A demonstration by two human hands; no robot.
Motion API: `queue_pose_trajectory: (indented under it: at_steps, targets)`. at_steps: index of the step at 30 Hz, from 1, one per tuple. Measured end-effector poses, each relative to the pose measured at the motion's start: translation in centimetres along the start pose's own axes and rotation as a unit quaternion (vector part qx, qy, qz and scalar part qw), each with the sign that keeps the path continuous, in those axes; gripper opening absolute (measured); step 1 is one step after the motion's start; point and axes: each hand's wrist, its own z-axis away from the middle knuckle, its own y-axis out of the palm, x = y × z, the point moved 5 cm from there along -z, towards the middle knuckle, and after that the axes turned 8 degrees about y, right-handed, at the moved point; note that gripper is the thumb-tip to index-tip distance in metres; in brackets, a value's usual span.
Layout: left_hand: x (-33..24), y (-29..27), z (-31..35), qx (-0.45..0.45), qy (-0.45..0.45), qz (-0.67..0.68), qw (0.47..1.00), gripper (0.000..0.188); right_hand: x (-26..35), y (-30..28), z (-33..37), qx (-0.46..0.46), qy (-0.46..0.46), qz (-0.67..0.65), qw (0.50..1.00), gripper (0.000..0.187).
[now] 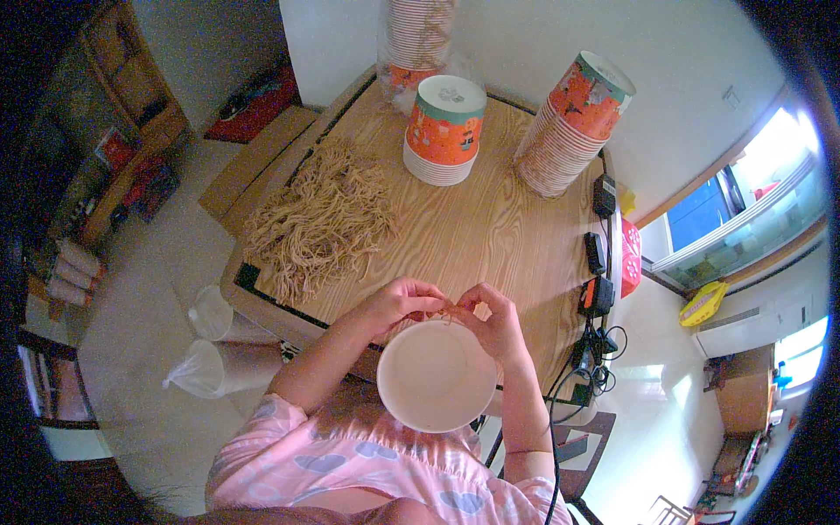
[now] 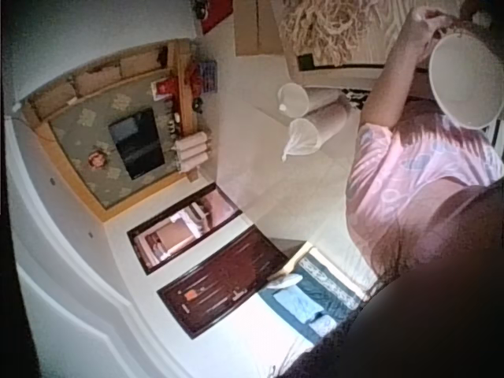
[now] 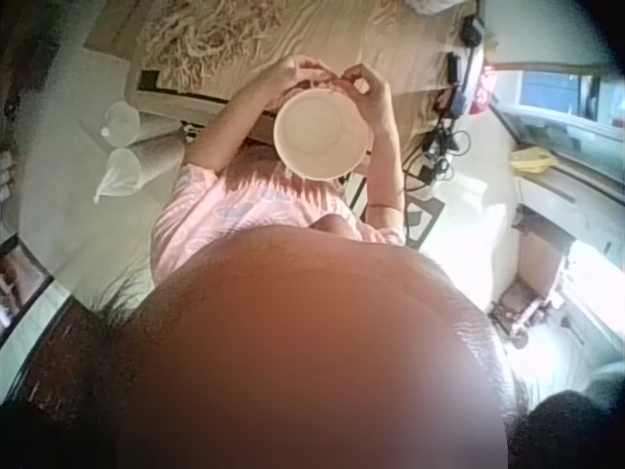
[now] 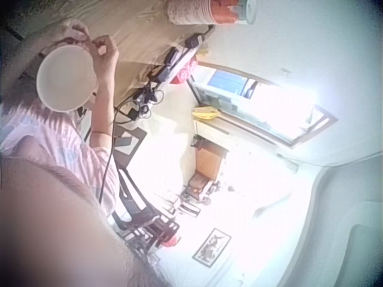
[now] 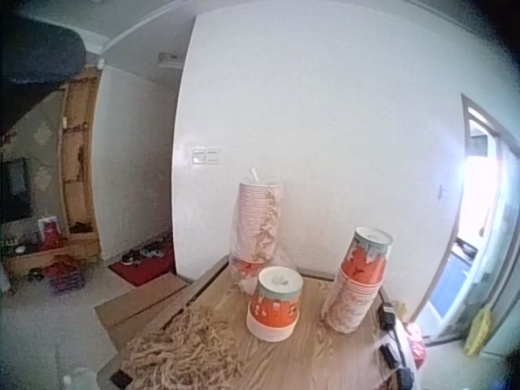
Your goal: The recorder is threading and tying strings through holes in paper bowls for packaging.
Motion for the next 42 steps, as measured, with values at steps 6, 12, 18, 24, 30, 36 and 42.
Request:
queue_pose_trajectory:
  at_steps: [6,12,18,24,30,36,42]
  targets:
    - [0.5,-0.4,-0.5,-0.004,-0.022,0.003,1.000,0.025,-1.1,0.2,-0.6,0.020,0.029,-0.051,0.998,0.012]
    - [1.3,-0.7,-1.2,0.011,-0.037,0.023,0.999,0.025,-2.6,0.6,-1.4,0.097,0.016,-0.153,0.983,0.011]
    - [2.8,-1.1,-2.2,0.031,-0.056,0.048,0.997,0.023,-3.5,1.0,-2.2,0.157,-0.028,-0.270,0.950,0.009]
    - [2.9,-1.2,-2.5,0.034,-0.054,0.034,0.997,0.022,-3.6,1.1,-2.4,0.159,-0.028,-0.301,0.940,0.009]
    - [3.0,-1.2,-2.0,0.018,-0.031,0.031,0.999,0.022,-3.7,1.1,-2.0,0.129,0.031,-0.247,0.960,0.010]
    - [1.3,-0.7,-0.8,-0.033,0.013,0.005,0.999,0.020,-1.4,1.6,-0.6,0.104,0.114,-0.160,0.975,0.022]
    - [0.3,-0.6,-0.1,-0.052,0.057,-0.015,0.997,0.015,-0.6,1.8,-0.2,0.102,0.093,-0.144,0.980,0.021]
